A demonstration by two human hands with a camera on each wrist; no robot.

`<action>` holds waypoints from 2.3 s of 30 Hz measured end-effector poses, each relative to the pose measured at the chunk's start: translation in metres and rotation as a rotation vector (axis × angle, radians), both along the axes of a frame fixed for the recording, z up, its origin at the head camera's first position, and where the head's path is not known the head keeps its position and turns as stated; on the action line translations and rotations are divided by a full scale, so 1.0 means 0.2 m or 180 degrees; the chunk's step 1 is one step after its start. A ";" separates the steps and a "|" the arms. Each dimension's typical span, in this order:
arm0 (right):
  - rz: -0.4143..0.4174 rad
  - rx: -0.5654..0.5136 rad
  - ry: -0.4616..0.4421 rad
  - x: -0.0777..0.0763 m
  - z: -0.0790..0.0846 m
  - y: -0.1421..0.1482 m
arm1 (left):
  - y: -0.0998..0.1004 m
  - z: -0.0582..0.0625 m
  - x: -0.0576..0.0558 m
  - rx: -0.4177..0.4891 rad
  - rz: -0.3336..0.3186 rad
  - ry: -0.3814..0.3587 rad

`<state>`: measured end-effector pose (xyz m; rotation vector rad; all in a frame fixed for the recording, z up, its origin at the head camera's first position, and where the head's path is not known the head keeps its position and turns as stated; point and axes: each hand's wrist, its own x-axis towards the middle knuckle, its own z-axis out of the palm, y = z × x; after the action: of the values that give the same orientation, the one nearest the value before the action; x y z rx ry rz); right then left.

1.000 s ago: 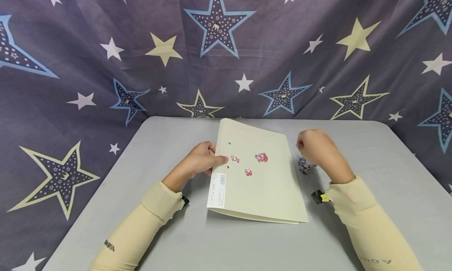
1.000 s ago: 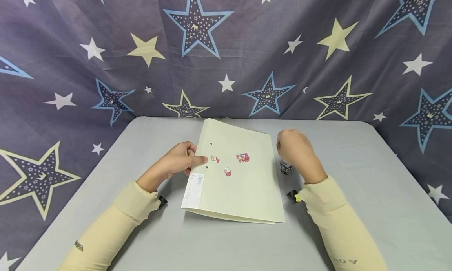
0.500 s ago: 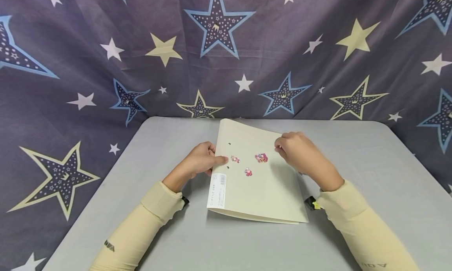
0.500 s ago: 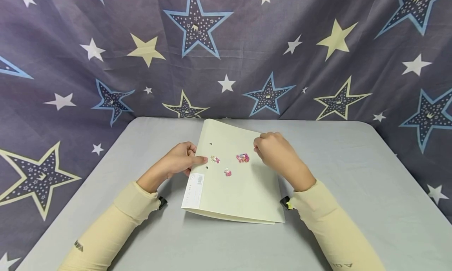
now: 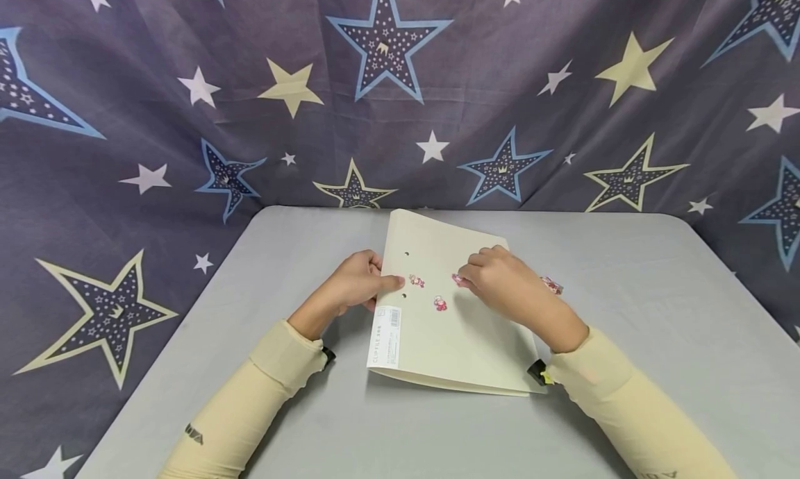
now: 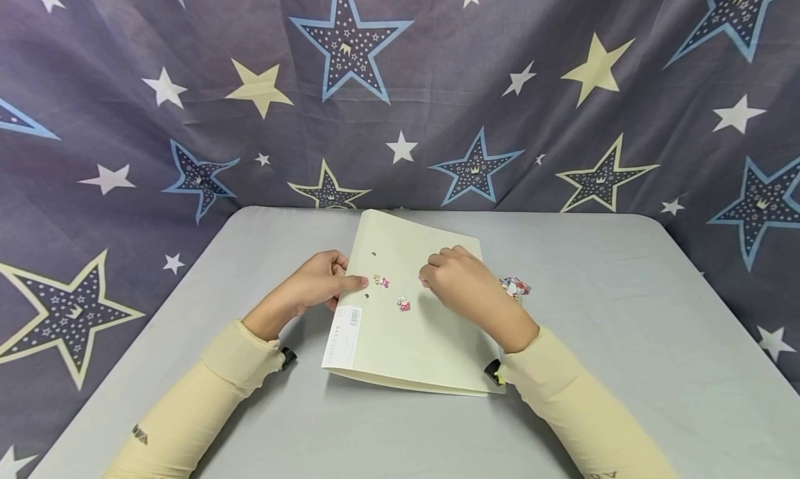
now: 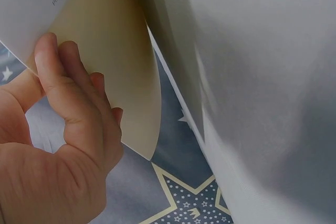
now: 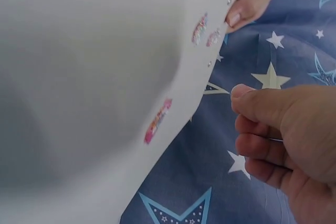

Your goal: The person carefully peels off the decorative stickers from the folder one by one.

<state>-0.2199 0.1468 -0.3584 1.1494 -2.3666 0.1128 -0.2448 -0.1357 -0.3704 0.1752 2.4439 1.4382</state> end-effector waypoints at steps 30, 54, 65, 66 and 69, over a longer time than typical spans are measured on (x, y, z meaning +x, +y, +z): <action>0.0239 0.0388 0.0333 0.05 -0.09 -0.10 | 0.00 0.01 0.01 0.0023 0.0000 -0.0018; 0.0300 0.0601 0.0276 0.08 -0.11 -0.14 | 0.00 0.00 0.00 0.0014 -0.0018 -0.0025; 0.0297 0.0601 0.0333 0.07 -0.14 -0.15 | 0.00 0.00 0.01 -0.0002 -0.0017 -0.0023; 0.0290 0.0593 0.0336 0.07 -0.14 -0.15 | 0.00 0.00 0.01 -0.0003 -0.0019 -0.0020; 0.0265 0.0560 0.0350 0.07 -0.15 -0.15 | 0.00 0.00 0.00 -0.0011 -0.0016 -0.0011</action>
<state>-0.2051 0.1160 -0.3875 1.3021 -2.2680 -0.1298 -0.2439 -0.1358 -0.3697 0.1777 2.4413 1.4310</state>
